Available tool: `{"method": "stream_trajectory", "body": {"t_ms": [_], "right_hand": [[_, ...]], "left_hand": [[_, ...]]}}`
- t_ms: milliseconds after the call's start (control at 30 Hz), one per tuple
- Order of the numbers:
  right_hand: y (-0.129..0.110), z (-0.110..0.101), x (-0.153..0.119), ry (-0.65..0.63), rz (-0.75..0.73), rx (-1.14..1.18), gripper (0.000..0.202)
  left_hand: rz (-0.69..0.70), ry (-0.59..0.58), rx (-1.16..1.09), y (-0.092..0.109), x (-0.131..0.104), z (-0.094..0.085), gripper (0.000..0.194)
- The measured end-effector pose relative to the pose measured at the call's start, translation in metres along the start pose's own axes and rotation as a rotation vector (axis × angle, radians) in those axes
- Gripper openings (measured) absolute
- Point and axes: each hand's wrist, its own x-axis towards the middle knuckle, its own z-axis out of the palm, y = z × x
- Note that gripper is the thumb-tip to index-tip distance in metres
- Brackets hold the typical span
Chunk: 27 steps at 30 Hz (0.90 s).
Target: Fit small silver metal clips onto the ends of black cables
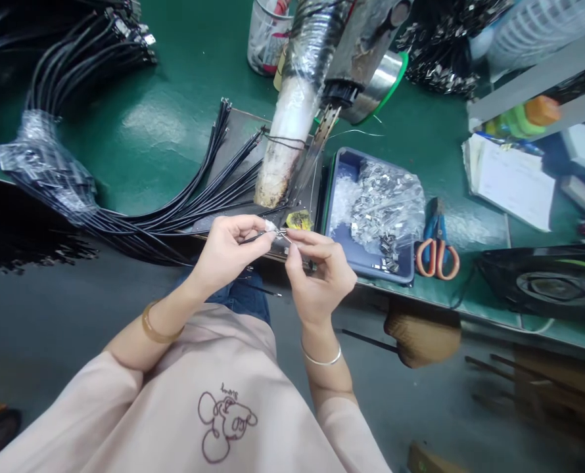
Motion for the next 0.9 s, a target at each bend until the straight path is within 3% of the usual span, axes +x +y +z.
{"method": "stream_trajectory", "body": {"t_ms": [400,767,900], "right_hand": [[-0.002,0.000,0.008,-0.031,0.027,0.013,0.013],[-0.006,-0.011,0.000,-0.095,0.022,0.037,0.015],[-0.008,-0.026,-0.003,-0.092,0.030,0.055,0.015]], "left_hand": [[0.081,0.042,0.107,0.000,0.003,0.000,0.012],[0.046,-0.114,0.212,0.000,-0.006,-0.005,0.012],[0.021,-0.265,0.244,0.003,-0.014,-0.006,0.010]]}}
